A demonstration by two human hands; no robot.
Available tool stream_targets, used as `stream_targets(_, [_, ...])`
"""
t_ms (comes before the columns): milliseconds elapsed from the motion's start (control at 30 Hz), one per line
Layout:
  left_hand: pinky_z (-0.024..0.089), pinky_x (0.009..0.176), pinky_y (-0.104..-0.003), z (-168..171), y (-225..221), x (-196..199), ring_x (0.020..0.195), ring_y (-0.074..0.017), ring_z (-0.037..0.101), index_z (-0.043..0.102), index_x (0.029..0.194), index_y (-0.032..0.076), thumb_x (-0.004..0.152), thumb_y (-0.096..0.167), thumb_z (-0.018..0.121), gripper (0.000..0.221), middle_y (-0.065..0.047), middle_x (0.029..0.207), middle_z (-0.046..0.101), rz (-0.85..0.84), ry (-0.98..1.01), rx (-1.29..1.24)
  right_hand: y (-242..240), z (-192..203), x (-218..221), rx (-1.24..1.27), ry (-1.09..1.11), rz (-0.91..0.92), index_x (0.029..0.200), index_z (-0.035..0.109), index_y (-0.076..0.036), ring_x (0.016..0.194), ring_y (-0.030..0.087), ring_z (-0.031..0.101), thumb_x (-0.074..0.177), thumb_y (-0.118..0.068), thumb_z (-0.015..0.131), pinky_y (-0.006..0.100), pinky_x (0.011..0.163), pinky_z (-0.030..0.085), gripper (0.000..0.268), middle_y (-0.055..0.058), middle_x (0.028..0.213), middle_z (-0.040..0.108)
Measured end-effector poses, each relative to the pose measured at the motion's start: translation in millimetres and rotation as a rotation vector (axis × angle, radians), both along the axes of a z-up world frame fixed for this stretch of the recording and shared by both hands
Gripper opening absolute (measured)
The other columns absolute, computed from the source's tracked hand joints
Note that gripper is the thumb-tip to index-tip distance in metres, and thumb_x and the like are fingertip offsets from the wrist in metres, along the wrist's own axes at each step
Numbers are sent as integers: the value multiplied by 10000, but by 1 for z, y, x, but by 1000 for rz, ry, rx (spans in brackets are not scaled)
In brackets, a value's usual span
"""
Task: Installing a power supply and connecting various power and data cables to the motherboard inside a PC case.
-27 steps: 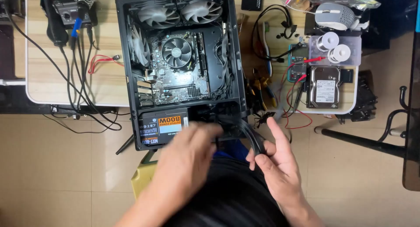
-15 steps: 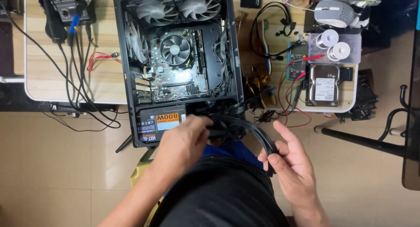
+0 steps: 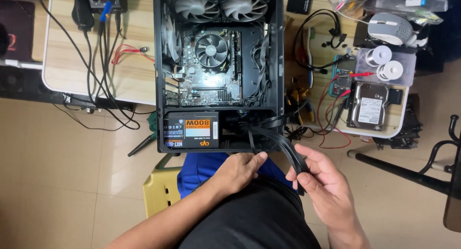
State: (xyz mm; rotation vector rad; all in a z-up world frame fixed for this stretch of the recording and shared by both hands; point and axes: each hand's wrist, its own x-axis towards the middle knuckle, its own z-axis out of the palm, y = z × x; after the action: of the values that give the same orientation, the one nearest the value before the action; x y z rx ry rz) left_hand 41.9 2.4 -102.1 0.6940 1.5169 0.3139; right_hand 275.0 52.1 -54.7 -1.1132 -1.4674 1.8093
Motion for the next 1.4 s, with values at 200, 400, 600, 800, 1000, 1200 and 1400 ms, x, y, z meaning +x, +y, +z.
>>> stream_targets(200, [582, 753, -550, -75, -46, -6, 996, -494, 741, 642, 1228, 0, 1091, 121, 525, 217, -272, 1246, 772, -318, 209, 935, -1, -4, 11, -3, -49, 11, 1567, 559, 86, 778, 214, 722, 1024, -122, 667, 313, 754, 633, 592, 184, 955, 807])
stream_targets(400, [545, 1003, -280, 82, -43, -59, 983, -123, 786, 890, 1000, 213, 1070, 395, 474, 459, 24, 988, 875, 225, 215, 102, 12, -7, 33, 44, -237, -180, 1555, 620, 38, 752, 210, 634, 1042, -131, 650, 308, 758, 547, 541, 174, 922, 778])
stream_targets(600, [568, 720, -309, 77, -64, -91, 715, -138, 839, 688, 749, 145, 1091, 481, 506, 513, 0, 722, 809, 263, 359, 79, 0, -16, 69, 31, -336, 81, 1452, 762, -41, 1013, 142, 804, 901, -212, 774, 278, 934, 578, 577, 78, 1314, 884])
stream_targets(800, [459, 641, -439, 54, -73, -110, 722, -286, 637, 671, 916, 131, 1132, 375, 575, 340, -63, 842, 676, 58, 690, 168, -3, -8, 62, 23, -927, 317, 1351, 874, -425, 516, 143, 504, 895, -235, 798, 244, 661, 527, 500, -168, 858, 943])
stream_targets(1000, [625, 741, -557, 63, -58, -107, 1060, -256, 780, 567, 1475, 324, 925, 520, 787, 625, 21, 1309, 700, -94, 843, 15, -10, -12, 67, 230, -865, 311, 1279, 856, -306, 778, 72, 851, 895, -320, 776, 263, 774, 645, 393, -151, 1148, 950])
stream_targets(1200, [605, 843, -495, 63, -17, -76, 1179, -297, 730, 717, 1362, 252, 975, 328, 759, 397, -11, 1274, 759, -216, 737, 606, -26, -11, 44, 348, -668, 315, 1327, 820, -189, 1085, 123, 884, 907, -260, 810, 304, 979, 668, 426, -48, 1278, 900])
stream_targets(1400, [534, 541, -545, -52, 70, -23, 807, -414, 716, 603, 964, 100, 725, 21, 679, 263, -110, 916, 725, -616, 816, 867, -39, -6, 38, 293, -758, 390, 1393, 746, -283, 958, 174, 860, 954, -372, 744, 349, 669, 695, 449, -89, 1273, 885])
